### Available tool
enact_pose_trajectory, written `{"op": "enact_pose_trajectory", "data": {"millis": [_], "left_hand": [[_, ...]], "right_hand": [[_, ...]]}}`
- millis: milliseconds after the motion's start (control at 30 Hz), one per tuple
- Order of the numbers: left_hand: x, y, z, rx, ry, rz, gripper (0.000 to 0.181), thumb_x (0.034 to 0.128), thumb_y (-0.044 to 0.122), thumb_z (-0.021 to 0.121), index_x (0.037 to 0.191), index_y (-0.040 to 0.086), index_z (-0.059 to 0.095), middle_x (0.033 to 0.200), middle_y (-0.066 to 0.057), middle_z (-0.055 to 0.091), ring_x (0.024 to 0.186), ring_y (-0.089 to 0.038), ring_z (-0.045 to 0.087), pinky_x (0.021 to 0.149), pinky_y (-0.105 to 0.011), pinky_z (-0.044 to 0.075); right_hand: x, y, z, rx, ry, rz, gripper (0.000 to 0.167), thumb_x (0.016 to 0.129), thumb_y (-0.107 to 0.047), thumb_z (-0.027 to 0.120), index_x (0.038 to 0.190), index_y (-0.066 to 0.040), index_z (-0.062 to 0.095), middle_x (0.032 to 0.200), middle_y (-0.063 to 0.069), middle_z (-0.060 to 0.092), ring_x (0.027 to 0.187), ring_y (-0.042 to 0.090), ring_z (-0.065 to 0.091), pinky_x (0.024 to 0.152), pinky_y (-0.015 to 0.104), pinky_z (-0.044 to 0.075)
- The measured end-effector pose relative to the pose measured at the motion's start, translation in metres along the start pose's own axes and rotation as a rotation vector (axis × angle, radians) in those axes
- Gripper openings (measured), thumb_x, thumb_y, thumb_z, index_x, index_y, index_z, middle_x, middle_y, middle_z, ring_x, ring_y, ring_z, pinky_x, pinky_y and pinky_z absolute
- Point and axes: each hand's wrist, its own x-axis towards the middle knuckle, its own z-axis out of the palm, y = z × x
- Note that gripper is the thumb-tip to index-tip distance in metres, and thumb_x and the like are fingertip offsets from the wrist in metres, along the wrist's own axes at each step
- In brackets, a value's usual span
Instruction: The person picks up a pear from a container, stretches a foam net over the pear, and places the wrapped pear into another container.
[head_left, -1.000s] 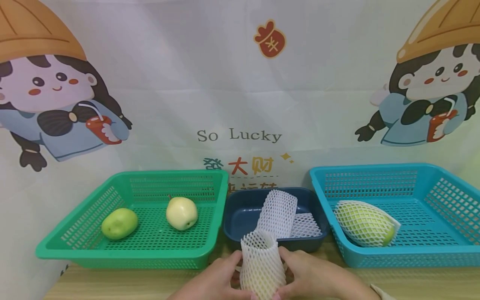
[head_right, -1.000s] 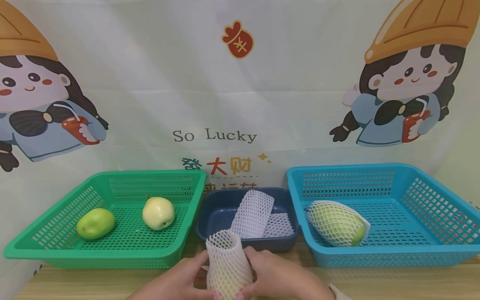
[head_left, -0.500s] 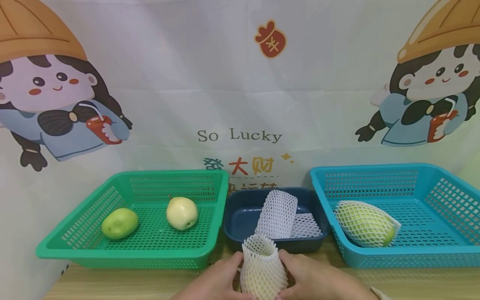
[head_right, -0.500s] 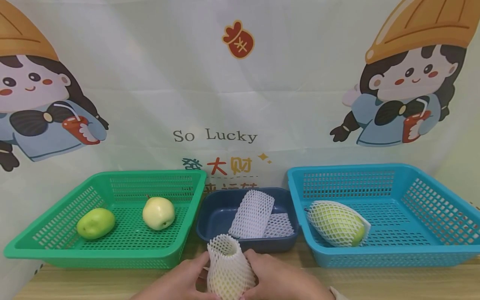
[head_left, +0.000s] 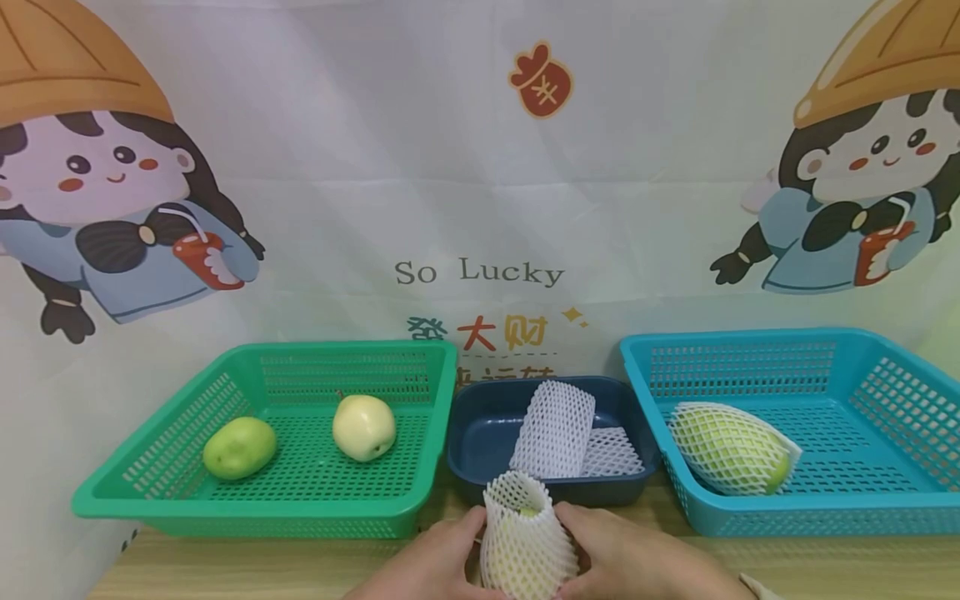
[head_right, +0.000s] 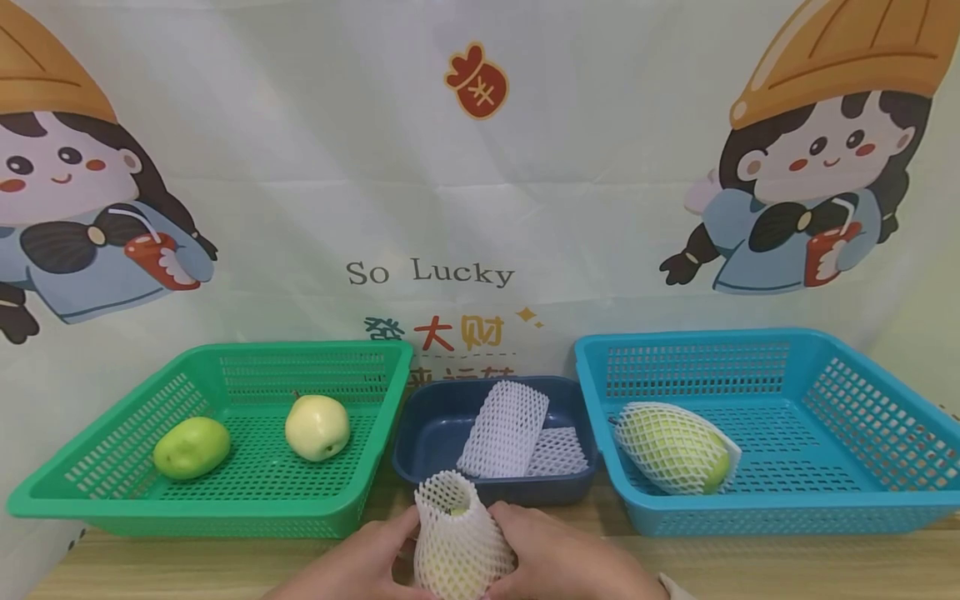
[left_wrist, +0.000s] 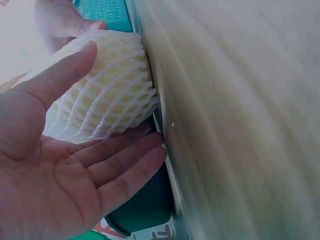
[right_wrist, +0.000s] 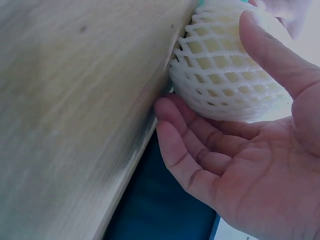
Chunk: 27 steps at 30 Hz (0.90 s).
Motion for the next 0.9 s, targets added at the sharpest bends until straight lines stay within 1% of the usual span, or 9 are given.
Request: {"op": "enact_pose_trajectory", "data": {"millis": [133,233,367,500,567,633,700,800,900], "left_hand": [[-0.001,0.0,0.0,-0.042,-0.006,-0.023,0.065,0.0717,0.03,0.08,0.121,0.003,0.048,0.106,-0.008,0.062,0.091,-0.014,0.059,0.076,-0.031,0.049],[-0.002,0.0,0.0,-0.115,-0.008,-0.011,0.063,0.0718,0.028,0.08,0.121,0.004,0.049,0.105,-0.005,0.063,0.088,-0.01,0.059,0.074,-0.028,0.049],[-0.003,0.001,-0.001,-0.286,-0.048,0.046,0.054,0.075,0.02,0.078,0.12,0.007,0.051,0.106,-0.003,0.064,0.086,-0.005,0.061,0.074,-0.022,0.049],[-0.004,0.004,0.001,-0.433,-0.12,0.106,0.045,0.0787,0.014,0.074,0.118,0.008,0.054,0.109,-0.003,0.065,0.09,-0.003,0.062,0.078,-0.02,0.048],[-0.004,0.006,0.002,-0.462,-0.155,0.143,0.041,0.0806,0.014,0.072,0.118,0.008,0.055,0.109,-0.003,0.066,0.091,-0.002,0.062,0.079,-0.02,0.048],[-0.005,0.007,0.003,-0.47,-0.185,0.183,0.039,0.0825,0.016,0.07,0.118,0.009,0.055,0.109,-0.001,0.066,0.092,-0.001,0.061,0.08,-0.02,0.047],[-0.005,0.007,0.004,-0.479,-0.212,0.221,0.04,0.0848,0.018,0.068,0.121,0.01,0.054,0.112,0.002,0.064,0.095,-0.001,0.06,0.082,-0.02,0.047],[-0.006,0.008,0.006,-0.552,-0.27,0.229,0.041,0.0872,0.019,0.065,0.125,0.01,0.051,0.116,0.002,0.061,0.098,-0.003,0.059,0.084,-0.021,0.047],[-0.007,0.007,0.008,-0.579,-0.288,0.227,0.041,0.0887,0.019,0.063,0.126,0.007,0.049,0.118,-0.001,0.06,0.098,-0.002,0.058,0.084,-0.02,0.047]], "right_hand": [[-0.001,-0.001,-0.001,-0.003,-0.004,0.012,0.046,0.075,-0.034,0.076,0.11,-0.017,0.051,0.097,-0.01,0.057,0.082,0.002,0.051,0.072,0.025,0.045],[-0.001,-0.001,-0.005,0.1,-0.031,-0.013,0.05,0.076,-0.027,0.076,0.115,-0.011,0.05,0.101,-0.004,0.06,0.084,0.002,0.054,0.072,0.022,0.047],[-0.005,0.001,-0.01,0.245,-0.075,-0.08,0.051,0.078,-0.018,0.074,0.118,-0.001,0.047,0.103,0.002,0.062,0.085,0.001,0.059,0.073,0.019,0.049],[-0.012,0.004,-0.015,0.247,-0.09,-0.062,0.045,0.081,-0.022,0.073,0.115,-0.006,0.049,0.1,-0.001,0.061,0.083,0.003,0.059,0.072,0.02,0.049],[-0.015,0.006,-0.016,0.274,-0.096,-0.049,0.044,0.082,-0.024,0.072,0.115,-0.008,0.048,0.102,0.0,0.061,0.085,0.004,0.06,0.073,0.021,0.049],[-0.018,0.006,-0.017,0.305,-0.09,-0.07,0.046,0.082,-0.026,0.072,0.114,-0.007,0.045,0.104,0.003,0.061,0.088,0.006,0.061,0.074,0.021,0.05],[-0.02,0.006,-0.016,0.377,-0.092,-0.085,0.05,0.082,-0.026,0.071,0.115,-0.004,0.04,0.106,0.006,0.06,0.09,0.009,0.061,0.076,0.022,0.05],[-0.023,0.003,-0.016,0.474,-0.076,-0.089,0.057,0.081,-0.027,0.071,0.115,-0.002,0.032,0.103,0.007,0.057,0.091,0.015,0.059,0.076,0.021,0.048],[-0.024,-0.001,-0.016,0.539,-0.049,-0.073,0.062,0.08,-0.027,0.072,0.115,-0.002,0.029,0.101,0.008,0.056,0.091,0.019,0.057,0.077,0.022,0.047]]}}
